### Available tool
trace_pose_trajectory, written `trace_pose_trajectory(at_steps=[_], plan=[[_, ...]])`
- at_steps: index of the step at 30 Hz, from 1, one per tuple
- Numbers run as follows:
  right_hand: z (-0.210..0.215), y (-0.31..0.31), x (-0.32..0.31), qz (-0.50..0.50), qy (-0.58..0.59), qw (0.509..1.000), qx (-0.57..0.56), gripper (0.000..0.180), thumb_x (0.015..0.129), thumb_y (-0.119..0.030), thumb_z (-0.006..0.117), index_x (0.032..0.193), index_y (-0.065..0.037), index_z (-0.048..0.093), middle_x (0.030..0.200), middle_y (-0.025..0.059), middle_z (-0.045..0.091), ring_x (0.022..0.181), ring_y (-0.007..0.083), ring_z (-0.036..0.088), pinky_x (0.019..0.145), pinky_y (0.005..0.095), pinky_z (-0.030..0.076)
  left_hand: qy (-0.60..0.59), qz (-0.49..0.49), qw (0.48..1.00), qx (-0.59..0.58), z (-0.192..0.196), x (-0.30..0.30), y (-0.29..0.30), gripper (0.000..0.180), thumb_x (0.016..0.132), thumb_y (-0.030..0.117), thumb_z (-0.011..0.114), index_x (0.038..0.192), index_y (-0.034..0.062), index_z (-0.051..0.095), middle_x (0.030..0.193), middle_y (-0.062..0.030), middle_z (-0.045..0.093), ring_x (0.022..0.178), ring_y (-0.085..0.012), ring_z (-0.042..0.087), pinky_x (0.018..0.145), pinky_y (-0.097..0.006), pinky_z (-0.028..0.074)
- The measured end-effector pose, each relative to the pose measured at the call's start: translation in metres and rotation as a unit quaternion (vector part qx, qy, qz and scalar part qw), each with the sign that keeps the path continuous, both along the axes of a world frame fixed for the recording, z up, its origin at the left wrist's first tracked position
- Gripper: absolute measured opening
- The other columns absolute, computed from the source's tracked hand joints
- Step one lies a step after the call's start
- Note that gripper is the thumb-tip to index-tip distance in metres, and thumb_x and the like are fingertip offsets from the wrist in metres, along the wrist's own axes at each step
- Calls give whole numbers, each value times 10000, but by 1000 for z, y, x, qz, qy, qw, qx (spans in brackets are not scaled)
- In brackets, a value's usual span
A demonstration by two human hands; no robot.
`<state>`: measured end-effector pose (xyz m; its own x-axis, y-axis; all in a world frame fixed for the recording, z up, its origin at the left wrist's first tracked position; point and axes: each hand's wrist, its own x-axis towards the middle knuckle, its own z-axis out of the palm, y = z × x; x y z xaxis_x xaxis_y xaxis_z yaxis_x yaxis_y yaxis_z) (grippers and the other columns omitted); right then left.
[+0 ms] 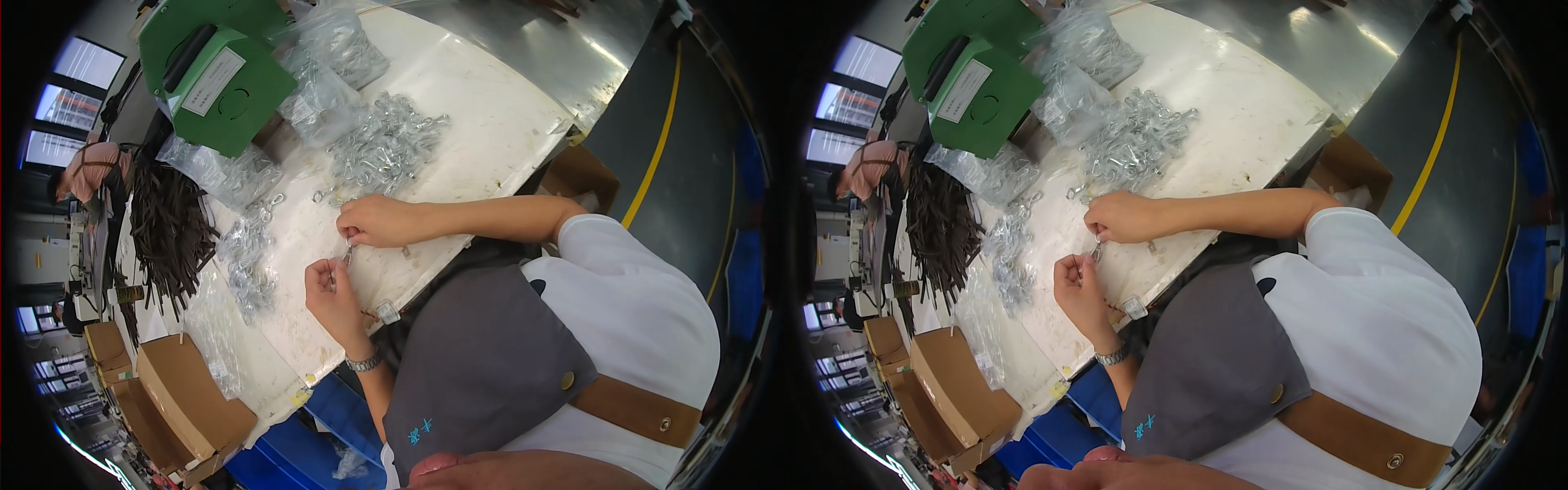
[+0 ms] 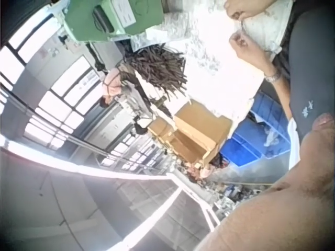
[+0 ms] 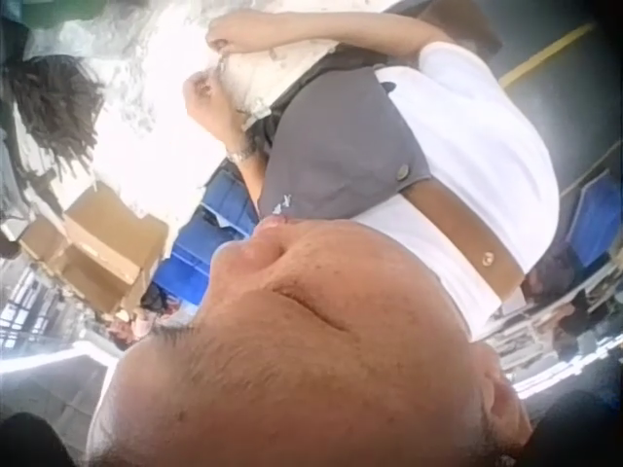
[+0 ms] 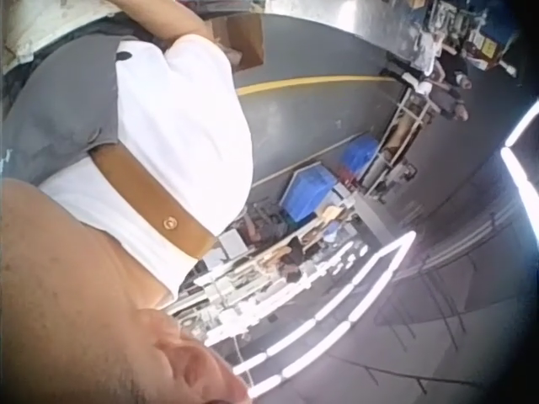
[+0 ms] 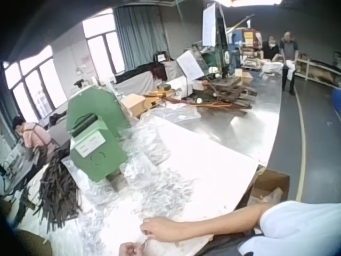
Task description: Assemble small metal components onto thin wires at a workshop station.
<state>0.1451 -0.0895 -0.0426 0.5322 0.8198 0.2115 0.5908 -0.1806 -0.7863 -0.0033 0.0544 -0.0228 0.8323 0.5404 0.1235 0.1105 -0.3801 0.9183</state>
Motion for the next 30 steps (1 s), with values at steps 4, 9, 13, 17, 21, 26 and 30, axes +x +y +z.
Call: trace_pose_trajectory(at_steps=[4,9,13,17,21,26,30], plan=[[7,-8,2,-4,25,999,40,148,818,-125,803,874,-45,693,891,117,690,903,338,681,802,456,533,-17,5,997,-81,0,1,7,105,1005,37,715,990,-15,625,873,-19,694,701,-29,541,630,-204,433],[28,-15,6,116,238,964,-30,141,889,-127,762,906,-15,678,850,95,752,777,201,725,667,364,545,6,15,983,-180,21,-1,11,108,991,31,735,987,-6,633,841,-3,686,708,-22,556,635,-182,421],[29,-18,0,177,444,879,0,143,965,-144,734,963,-12,678,899,80,788,729,126,711,667,283,535,-33,-21,989,-139,25,-1,6,89,988,18,732,1014,-4,649,811,12,673,638,1,479,558,-174,328],[28,-18,-1,238,473,846,-59,177,994,-163,723,1047,3,688,981,108,803,760,115,730,688,252,538,-25,-73,996,-45,36,-3,-5,62,1016,38,700,1034,-3,658,818,1,683,596,8,432,520,-183,286],[28,-16,-11,157,510,834,142,240,1008,-194,726,1148,-3,685,1059,129,800,947,137,741,847,270,543,-72,27,984,-159,36,-7,4,179,1094,138,598,1131,-21,672,931,-67,732,526,15,378,465,-185,260],[27,-6,-20,62,503,827,242,185,1039,-174,689,1155,-31,679,1048,66,779,950,97,661,894,275,515,-43,-63,968,-239,29,-12,-13,266,1116,164,565,1240,-59,644,1082,-145,742,480,0,382,420,-182,255],[35,-6,-35,86,519,819,228,202,1062,-186,656,1183,-28,691,1061,50,763,817,63,585,779,246,492,-46,-61,951,-301,30,-8,-27,330,1092,107,590,1374,-63,606,1050,-137,742,501,-5,395,437,-178,277]])
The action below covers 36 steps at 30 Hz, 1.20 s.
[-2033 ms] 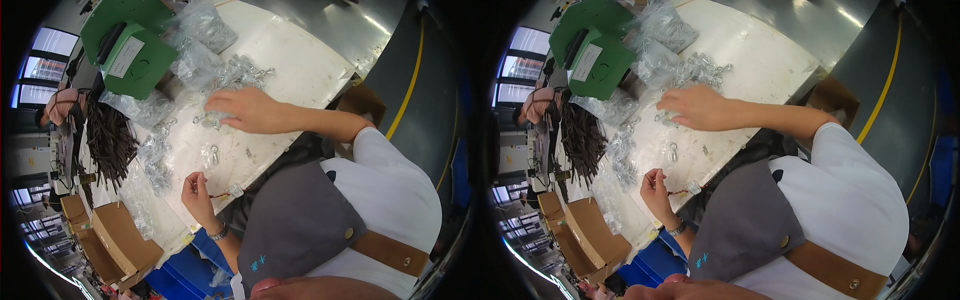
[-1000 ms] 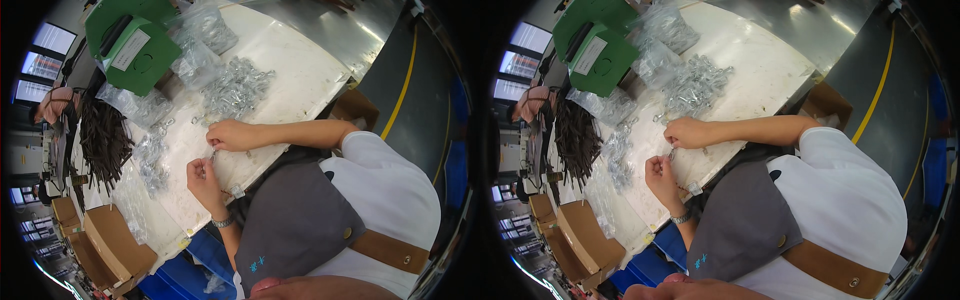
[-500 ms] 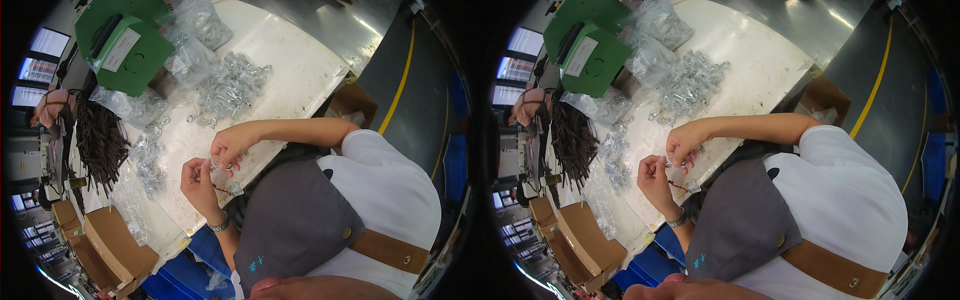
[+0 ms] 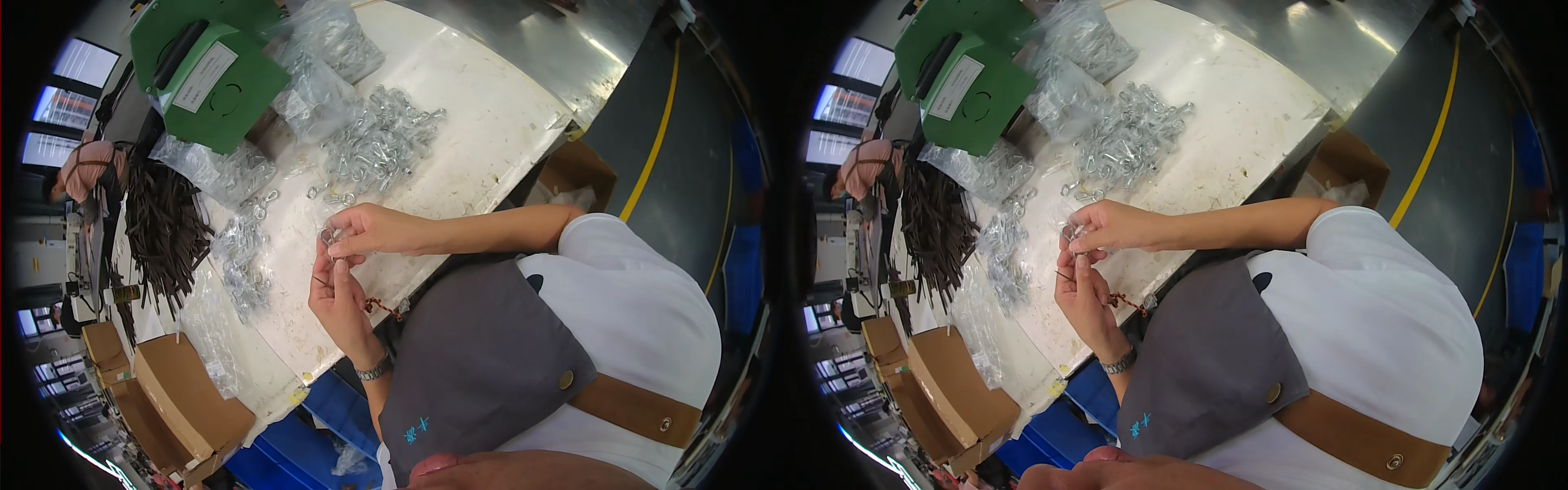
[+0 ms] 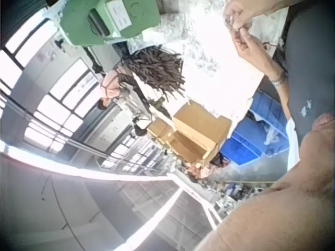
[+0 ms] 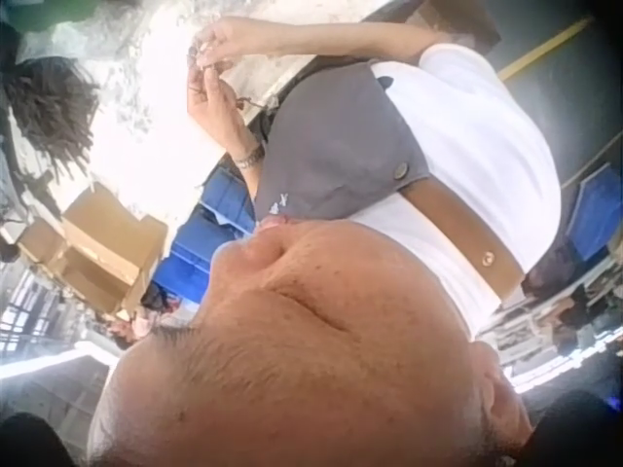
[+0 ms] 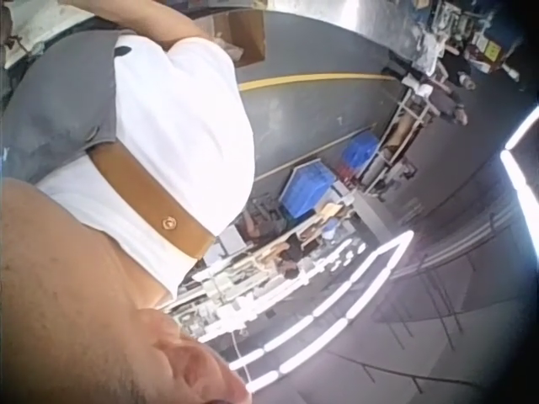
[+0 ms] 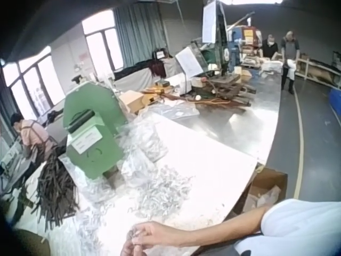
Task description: Assemble small metal components onto thin wires at a workshop station.
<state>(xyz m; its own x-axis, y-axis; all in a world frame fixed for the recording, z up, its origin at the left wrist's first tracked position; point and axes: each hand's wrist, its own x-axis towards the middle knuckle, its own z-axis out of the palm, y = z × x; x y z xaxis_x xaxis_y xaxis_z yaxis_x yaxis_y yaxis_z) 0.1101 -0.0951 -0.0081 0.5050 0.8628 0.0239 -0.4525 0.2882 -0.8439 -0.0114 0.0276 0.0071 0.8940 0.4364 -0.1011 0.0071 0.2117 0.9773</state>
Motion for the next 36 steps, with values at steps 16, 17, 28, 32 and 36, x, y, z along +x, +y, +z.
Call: trace_pose_trajectory(at_steps=[16,17,28,32,36], plan=[[13,-7,-17,-41,108,993,-1,520,1179,-404,339,1454,-20,555,1271,164,746,889,59,669,607,190,426,55,-46,996,-47,-1,-10,-9,167,1082,128,617,1077,-26,684,937,-105,766,490,-5,377,441,-186,265],[13,-7,-17,-41,108,993,-2,520,1179,-404,339,1454,-20,555,1271,164,746,889,59,669,607,190,426,55,-46,996,-47,-1,-11,-10,167,1082,128,617,1077,-26,684,937,-105,766,490,-5,377,441,-186,265],[7,-4,-10,-56,9,996,-64,296,1102,-259,597,1231,-32,735,1218,94,760,965,105,710,759,229,545,10,52,999,4,-2,-18,10,147,1066,125,645,1015,-9,678,842,-72,734,508,2,375,451,-190,254],[25,-28,18,60,-90,984,-139,220,1008,-150,723,1161,9,733,1091,96,781,843,132,746,773,290,608,99,-45,985,135,23,-23,28,162,1029,102,694,914,-12,692,728,-9,682,553,-2,416,508,-199,294],[31,-31,24,218,-221,935,-170,196,998,-138,717,1093,33,733,896,85,788,779,131,738,702,273,586,109,-122,963,212,34,-19,31,169,1003,74,712,849,8,688,720,1,676,592,-25,487,525,-220,330]])
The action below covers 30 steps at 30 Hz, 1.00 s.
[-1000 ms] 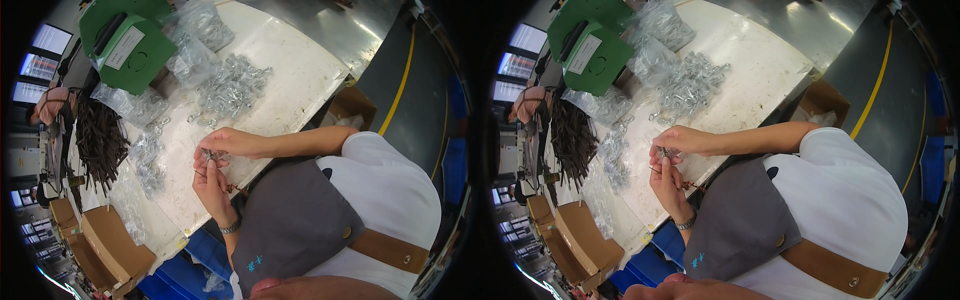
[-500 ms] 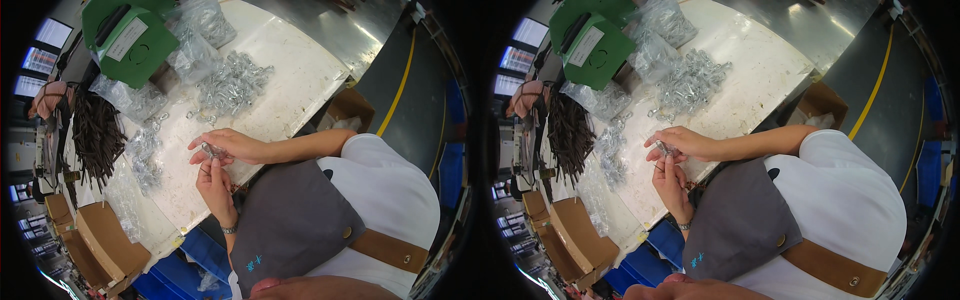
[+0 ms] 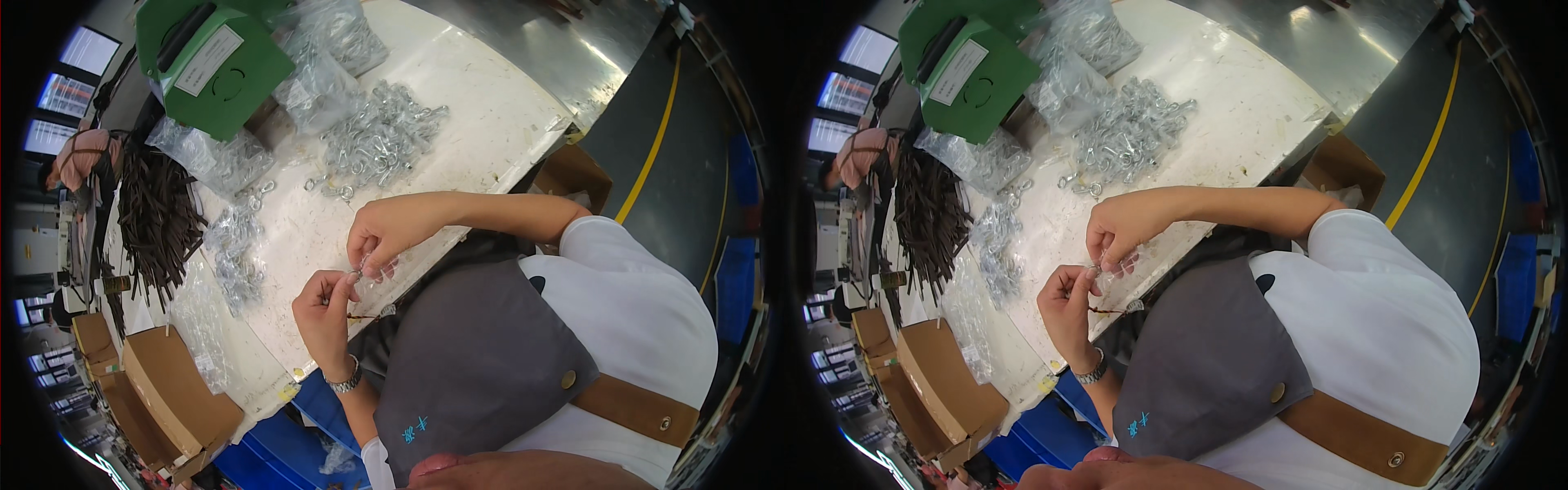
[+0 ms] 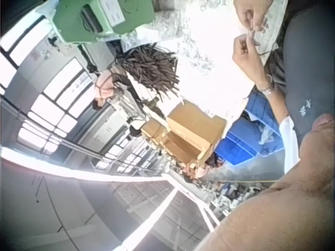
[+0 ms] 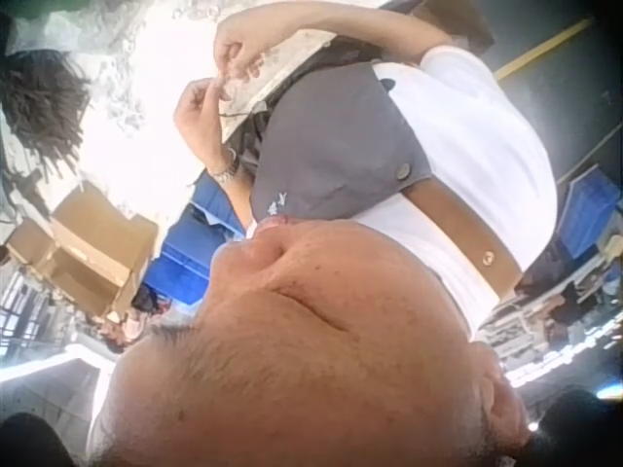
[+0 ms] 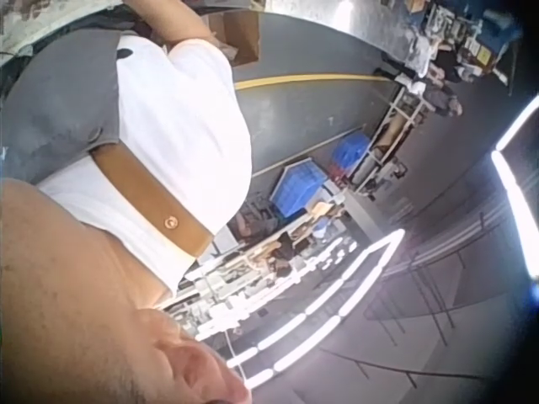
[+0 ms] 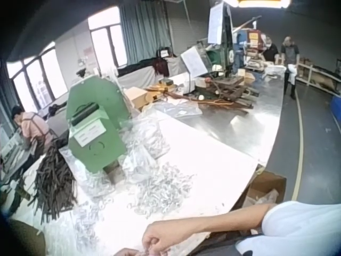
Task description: Assemble small metal components onto thin wires at a workshop station.
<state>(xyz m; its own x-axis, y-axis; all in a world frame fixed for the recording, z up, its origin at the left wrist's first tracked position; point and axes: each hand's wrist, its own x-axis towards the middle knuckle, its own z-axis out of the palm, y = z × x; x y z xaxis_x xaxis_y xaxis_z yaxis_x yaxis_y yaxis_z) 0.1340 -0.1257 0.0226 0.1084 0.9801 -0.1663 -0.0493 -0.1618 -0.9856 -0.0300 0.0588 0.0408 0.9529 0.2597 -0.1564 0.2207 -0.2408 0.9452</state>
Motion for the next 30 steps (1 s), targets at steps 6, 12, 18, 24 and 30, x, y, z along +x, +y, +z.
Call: trace_pose_trajectory(at_steps=[6,12,18,24,30], plan=[[-29,10,-11,12,156,988,-11,198,1023,-130,680,1111,44,719,917,104,788,736,138,721,681,261,572,-160,-34,925,344,-13,9,-5,179,997,88,732,848,4,681,668,-28,637,569,-85,522,522,-260,375],[-26,8,-3,69,145,987,-22,243,1080,-197,599,1109,9,725,992,105,796,857,147,753,746,294,580,-195,34,952,235,-24,9,-9,146,1004,75,709,879,9,669,671,-52,621,519,-106,497,498,-304,362],[-22,21,-7,-210,155,952,159,259,1095,-237,583,1146,-31,731,1131,89,793,1047,148,719,955,306,516,-117,147,969,-158,-39,7,-6,283,1133,235,542,1091,-16,664,999,-134,732,455,-11,361,406,-197,238],[-22,34,-33,-236,251,929,134,357,1150,-299,480,1151,-40,725,1154,69,777,969,66,658,779,220,505,-76,101,959,-255,-49,13,-36,249,1124,233,565,1112,2,656,966,-127,744,445,-28,359,421,-203,255],[-10,25,-34,-256,283,917,114,369,1147,-305,487,1244,-23,705,1184,85,770,861,18,602,641,183,419,-61,93,939,-325,-38,14,-42,225,1109,192,582,1175,-5,670,872,-65,710,455,-34,371,430,-212,258]])
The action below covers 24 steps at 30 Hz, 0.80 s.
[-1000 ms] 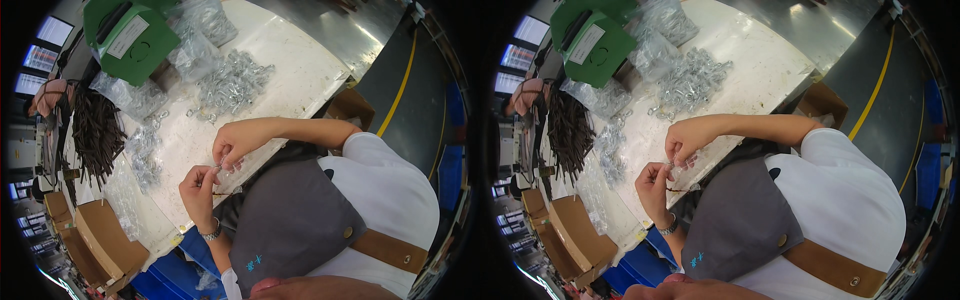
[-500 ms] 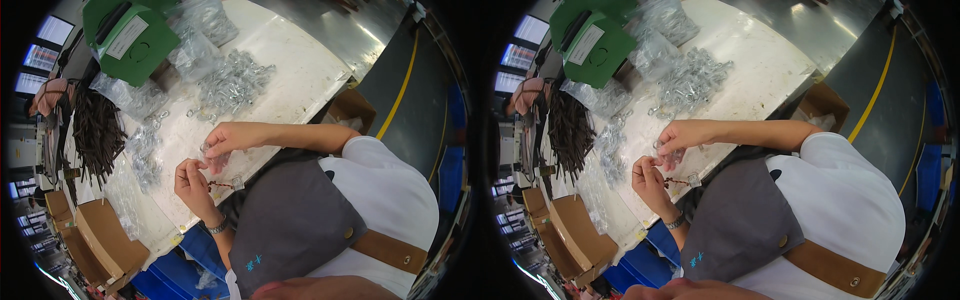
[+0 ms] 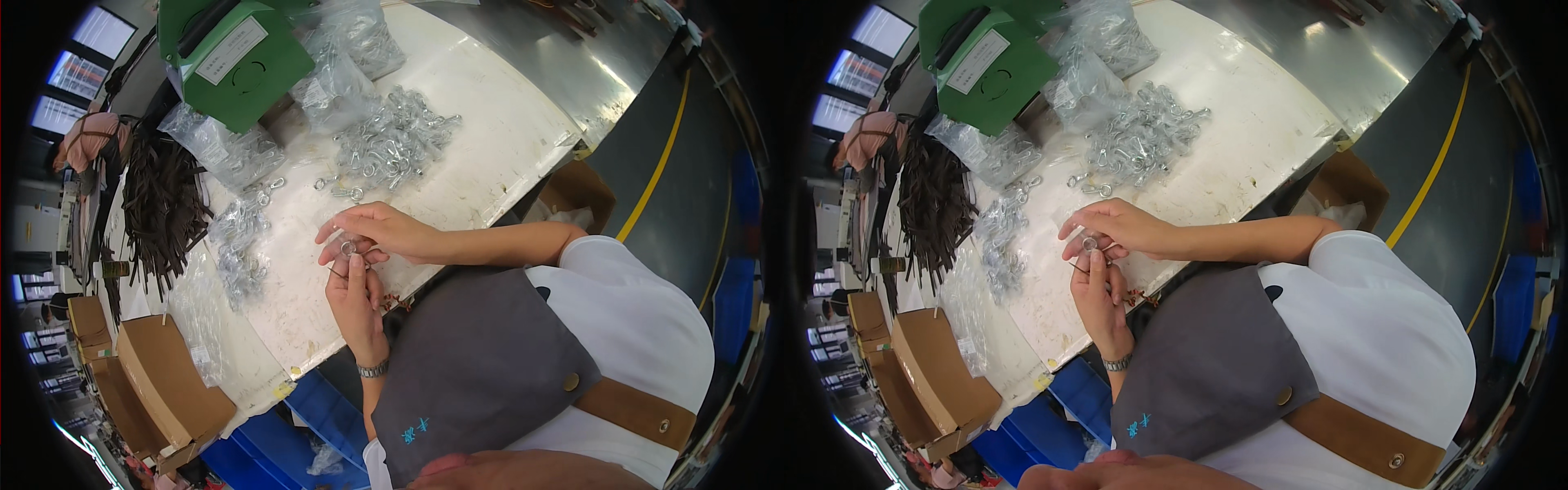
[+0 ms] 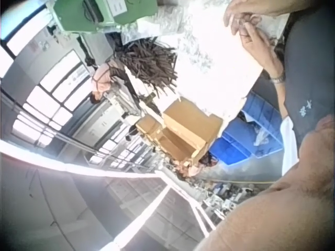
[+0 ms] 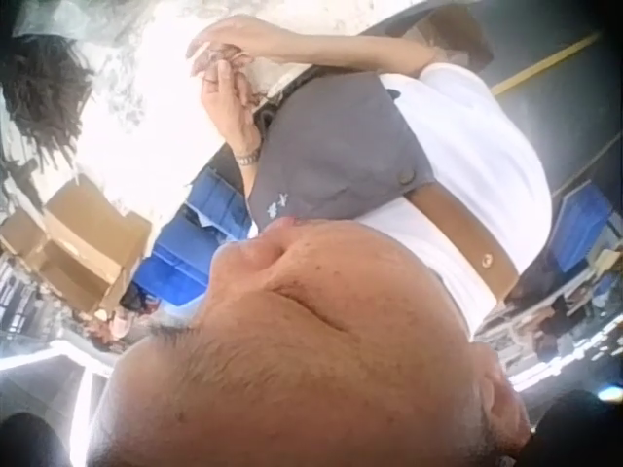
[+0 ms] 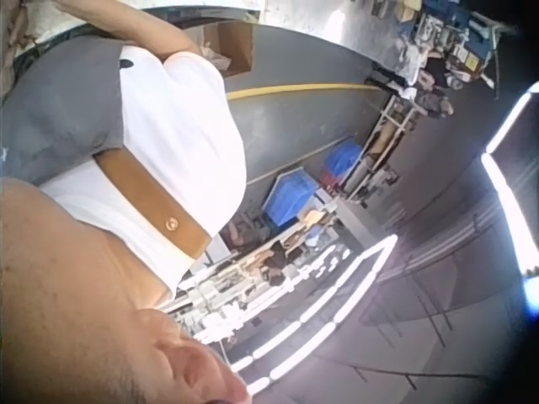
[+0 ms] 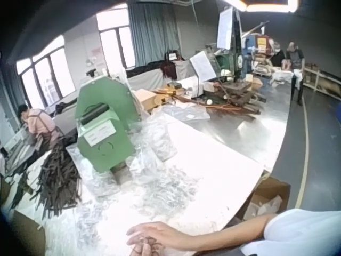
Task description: Assemble small metal components onto thin wires at a workshop station.
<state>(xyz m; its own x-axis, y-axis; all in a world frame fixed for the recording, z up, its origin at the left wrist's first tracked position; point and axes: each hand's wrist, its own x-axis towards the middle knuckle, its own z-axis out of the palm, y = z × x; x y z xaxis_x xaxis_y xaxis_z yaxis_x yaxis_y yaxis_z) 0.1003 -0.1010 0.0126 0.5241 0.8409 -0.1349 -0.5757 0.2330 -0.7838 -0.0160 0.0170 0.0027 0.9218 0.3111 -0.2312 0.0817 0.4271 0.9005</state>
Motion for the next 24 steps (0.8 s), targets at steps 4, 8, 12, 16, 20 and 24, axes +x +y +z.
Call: trace_pose_trajectory(at_steps=[4,8,12,16,20,24], plan=[[-16,6,-1,-6,-47,999,5,379,1140,-294,506,1260,-3,717,1201,97,766,842,27,597,632,190,414,-19,-6,1000,2,-5,-4,8,216,1099,136,573,1233,-15,649,967,-88,742,478,-27,389,433,-203,263],[-19,5,0,-9,-37,999,-35,366,1129,-268,532,1222,11,750,1210,103,762,969,80,653,774,221,507,-10,-22,999,24,5,-8,11,205,1084,98,581,1248,-17,627,1057,-121,758,521,-23,418,462,-184,293],[-18,2,7,-68,-50,996,-1,350,1121,-261,552,1217,7,756,1209,99,762,1087,134,699,947,297,555,6,-10,1000,24,-2,-15,20,171,1058,95,632,1191,-9,662,1075,-107,755,589,-26,444,511,-179,329],[-17,5,8,-56,-35,997,-37,342,1117,-262,562,1210,2,759,1197,96,768,1077,141,713,951,306,554,39,23,996,75,4,-25,29,134,1041,92,669,1107,-14,715,1005,-59,719,590,-14,412,514,-185,289],[-19,9,0,-67,12,997,-41,332,1108,-273,583,1197,-11,767,1159,81,778,1049,136,716,933,305,552,38,46,998,33,20,-23,21,167,1041,82,662,1130,-27,751,863,1,666,582,-2,392,502,-199,268],[-22,9,-5,-64,-21,997,-46,330,1092,-289,624,1170,-13,787,1139,73,782,956,102,687,864,283,534,0,112,985,131,25,-18,12,223,1049,84,649,1197,-48,750,919,-58,717,578,-6,395,503,-198,277]])
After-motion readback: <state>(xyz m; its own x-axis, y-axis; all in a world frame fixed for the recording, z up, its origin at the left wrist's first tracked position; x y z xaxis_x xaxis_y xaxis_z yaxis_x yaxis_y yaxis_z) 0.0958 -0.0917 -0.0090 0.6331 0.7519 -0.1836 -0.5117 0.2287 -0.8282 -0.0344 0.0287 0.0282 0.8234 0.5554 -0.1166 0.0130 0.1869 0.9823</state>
